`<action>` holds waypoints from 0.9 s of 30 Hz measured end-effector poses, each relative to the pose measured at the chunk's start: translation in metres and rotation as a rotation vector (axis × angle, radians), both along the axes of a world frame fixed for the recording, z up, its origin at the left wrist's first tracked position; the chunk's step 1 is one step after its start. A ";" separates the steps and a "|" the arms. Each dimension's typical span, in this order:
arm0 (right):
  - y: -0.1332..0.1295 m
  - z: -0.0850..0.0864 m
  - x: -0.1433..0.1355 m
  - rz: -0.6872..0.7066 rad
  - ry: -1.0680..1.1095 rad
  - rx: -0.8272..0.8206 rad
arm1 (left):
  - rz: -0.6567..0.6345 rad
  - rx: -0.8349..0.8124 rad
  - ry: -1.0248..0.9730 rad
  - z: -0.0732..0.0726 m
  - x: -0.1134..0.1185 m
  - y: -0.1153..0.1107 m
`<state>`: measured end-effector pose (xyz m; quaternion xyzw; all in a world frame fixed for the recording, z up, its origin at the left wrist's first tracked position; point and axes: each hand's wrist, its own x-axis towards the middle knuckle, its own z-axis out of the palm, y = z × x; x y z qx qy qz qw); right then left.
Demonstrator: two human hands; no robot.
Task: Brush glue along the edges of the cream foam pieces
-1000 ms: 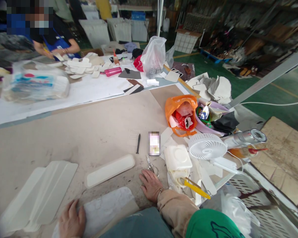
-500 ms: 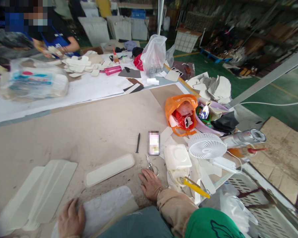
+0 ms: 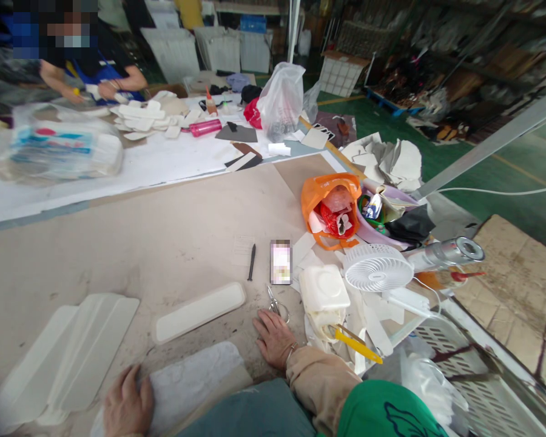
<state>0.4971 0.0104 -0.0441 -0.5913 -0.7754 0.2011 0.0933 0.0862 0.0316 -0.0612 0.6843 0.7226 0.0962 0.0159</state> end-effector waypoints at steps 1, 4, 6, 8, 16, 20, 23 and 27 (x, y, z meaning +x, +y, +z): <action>0.000 0.000 0.000 0.000 0.002 0.000 | 0.008 -0.003 -0.013 0.000 0.000 0.000; 0.000 0.000 0.000 -0.002 0.012 0.011 | 0.016 -0.005 -0.032 0.001 0.001 0.000; 0.000 -0.001 0.000 -0.004 0.018 0.022 | 0.011 -0.002 -0.014 0.000 0.001 0.000; 0.000 0.000 -0.001 -0.005 0.021 0.032 | 0.005 -0.006 0.008 0.000 0.001 0.000; 0.002 0.003 -0.002 -0.009 0.017 0.031 | 0.004 -0.014 0.014 0.002 0.002 0.000; 0.001 0.001 -0.001 -0.005 0.013 0.028 | -0.002 -0.004 0.029 0.003 0.002 0.001; 0.001 0.000 -0.001 -0.005 0.010 0.033 | -0.002 -0.008 0.023 0.002 0.002 0.001; 0.001 -0.001 -0.001 -0.009 0.008 0.029 | 0.025 -0.023 -0.011 0.000 0.000 0.000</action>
